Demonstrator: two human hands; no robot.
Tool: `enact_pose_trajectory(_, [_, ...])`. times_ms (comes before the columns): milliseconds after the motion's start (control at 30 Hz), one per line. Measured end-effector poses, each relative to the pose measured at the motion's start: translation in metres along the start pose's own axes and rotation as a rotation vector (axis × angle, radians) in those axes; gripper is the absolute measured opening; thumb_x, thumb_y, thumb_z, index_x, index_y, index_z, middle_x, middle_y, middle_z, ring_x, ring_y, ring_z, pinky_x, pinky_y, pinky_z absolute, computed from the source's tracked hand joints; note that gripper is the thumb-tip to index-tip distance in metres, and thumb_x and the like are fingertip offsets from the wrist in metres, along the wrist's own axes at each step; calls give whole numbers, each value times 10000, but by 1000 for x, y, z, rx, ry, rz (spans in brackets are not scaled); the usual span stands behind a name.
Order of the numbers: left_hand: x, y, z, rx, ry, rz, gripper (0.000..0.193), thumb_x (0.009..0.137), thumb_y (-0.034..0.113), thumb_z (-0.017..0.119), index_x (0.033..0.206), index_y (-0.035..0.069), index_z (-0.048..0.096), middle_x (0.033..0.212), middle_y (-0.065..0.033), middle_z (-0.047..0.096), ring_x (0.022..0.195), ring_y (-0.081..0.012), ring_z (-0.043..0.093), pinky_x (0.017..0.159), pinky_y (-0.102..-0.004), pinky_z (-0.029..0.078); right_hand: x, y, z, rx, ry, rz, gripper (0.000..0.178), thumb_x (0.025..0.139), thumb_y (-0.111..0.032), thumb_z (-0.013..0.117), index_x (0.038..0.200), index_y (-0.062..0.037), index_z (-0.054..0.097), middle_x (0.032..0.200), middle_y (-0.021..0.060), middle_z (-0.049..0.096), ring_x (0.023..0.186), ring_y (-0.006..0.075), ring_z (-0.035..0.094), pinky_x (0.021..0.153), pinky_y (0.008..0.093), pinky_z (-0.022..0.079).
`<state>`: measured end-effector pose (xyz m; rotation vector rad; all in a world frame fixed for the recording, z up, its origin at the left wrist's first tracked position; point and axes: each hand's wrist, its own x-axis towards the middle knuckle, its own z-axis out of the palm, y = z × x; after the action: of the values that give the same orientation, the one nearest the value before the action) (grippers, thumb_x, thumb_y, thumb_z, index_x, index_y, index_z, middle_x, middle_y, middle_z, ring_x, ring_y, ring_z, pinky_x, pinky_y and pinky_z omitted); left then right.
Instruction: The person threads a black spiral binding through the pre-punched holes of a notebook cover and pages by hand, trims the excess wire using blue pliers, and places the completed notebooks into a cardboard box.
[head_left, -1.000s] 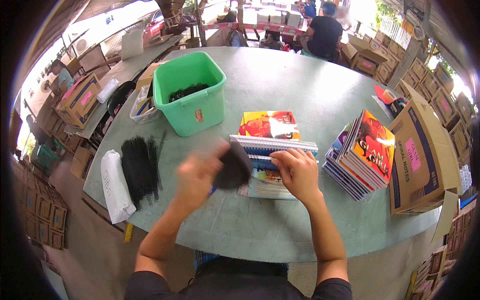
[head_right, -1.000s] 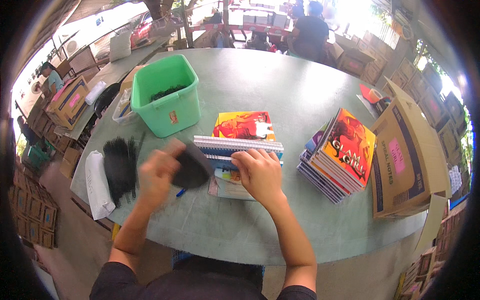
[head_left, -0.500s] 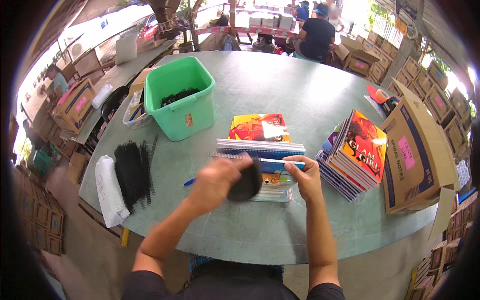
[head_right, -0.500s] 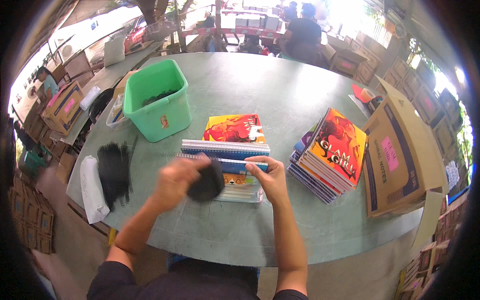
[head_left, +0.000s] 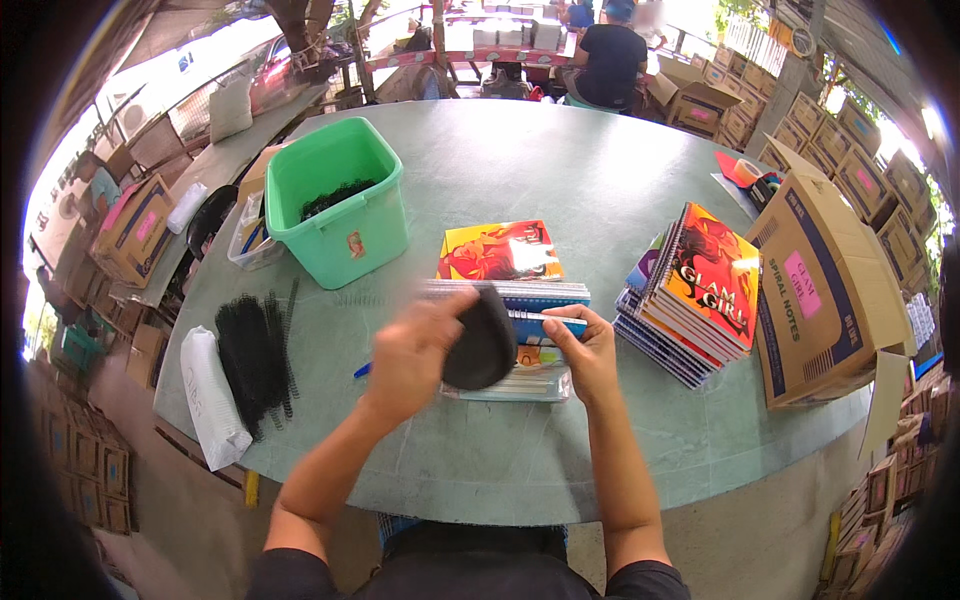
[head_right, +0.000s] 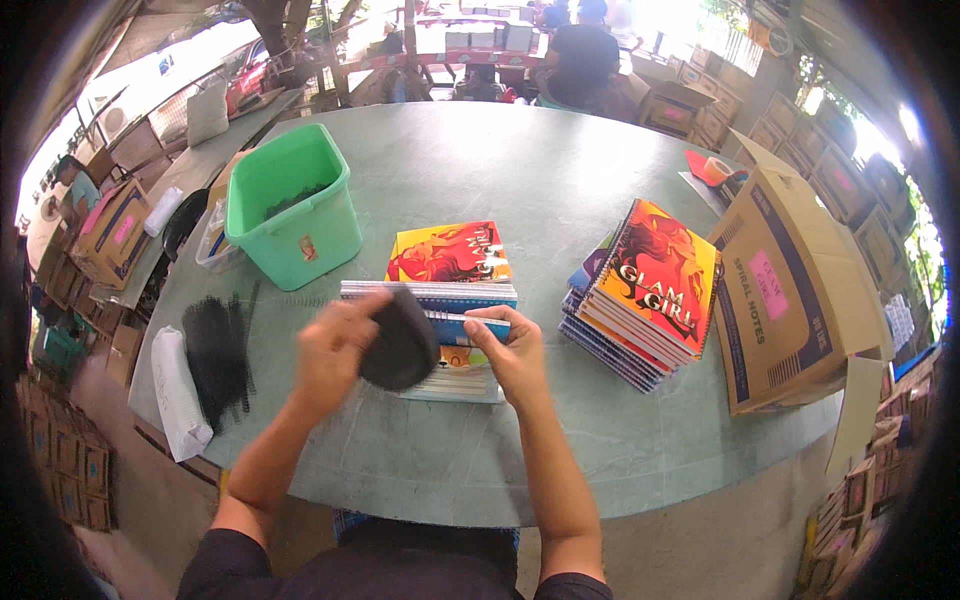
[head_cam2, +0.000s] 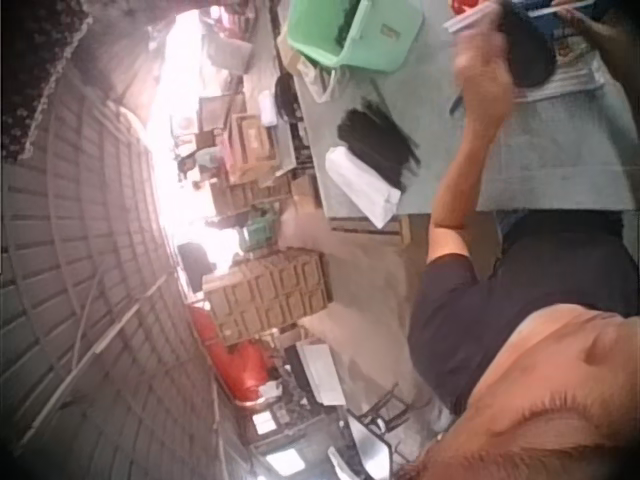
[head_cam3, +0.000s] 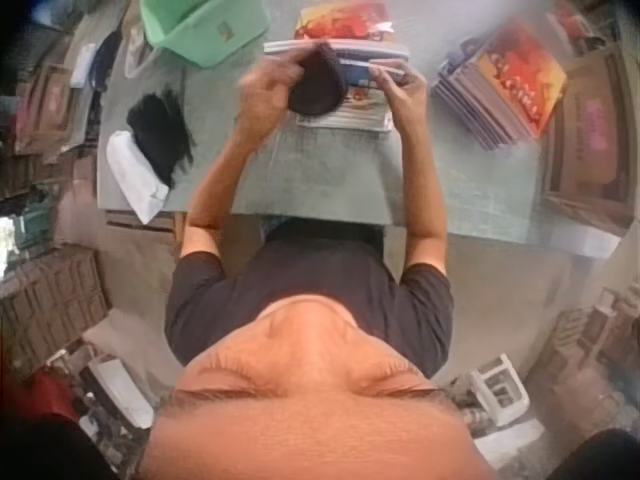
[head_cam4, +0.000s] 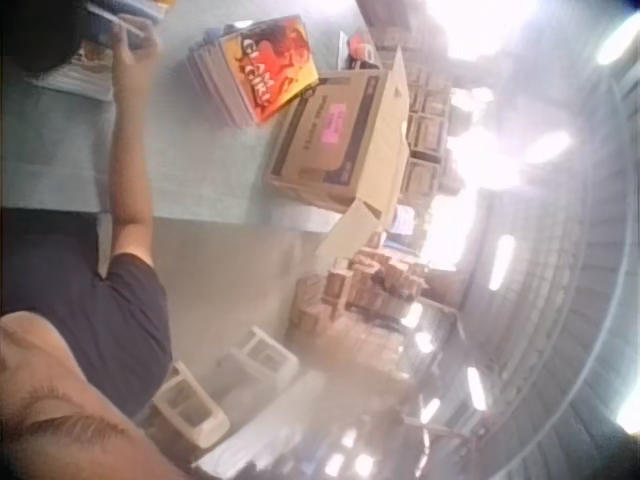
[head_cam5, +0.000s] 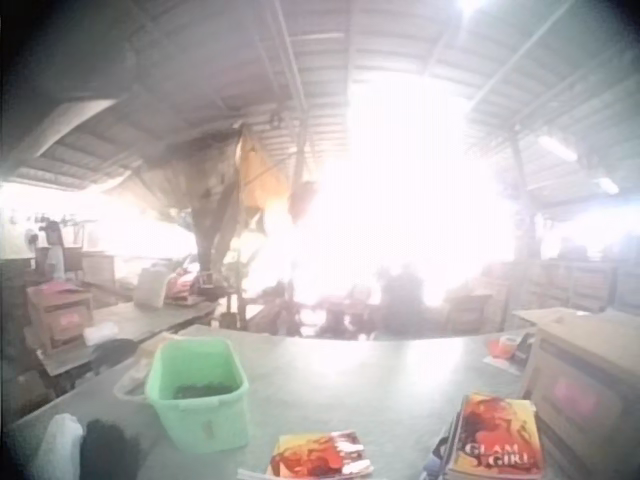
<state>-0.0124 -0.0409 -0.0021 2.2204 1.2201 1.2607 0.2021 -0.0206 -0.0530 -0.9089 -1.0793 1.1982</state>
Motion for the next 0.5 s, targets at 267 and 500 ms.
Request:
enact_pose_trajectory(267, [15, 11, 8, -125, 160, -65, 335, 857, 87, 583, 1181, 165, 612, 800, -130, 593, 718, -254, 604, 679, -363, 501, -3, -1, -5, 174, -45, -32, 382, 947, -322, 480, 954, 28, 631, 904, 79, 640, 836, 109, 564, 781, 240, 422])
enact_pose_trajectory(500, [24, 19, 22, -70, 160, 63, 329, 873, 72, 553, 1196, 121, 600, 827, -147, 598, 714, -273, 598, 713, -378, 494, -4, 7, 1, 165, 252, 119, 356, 924, -372, 524, 874, -35, 626, 747, -13, 542, 620, 31, 372, 539, 196, 252])
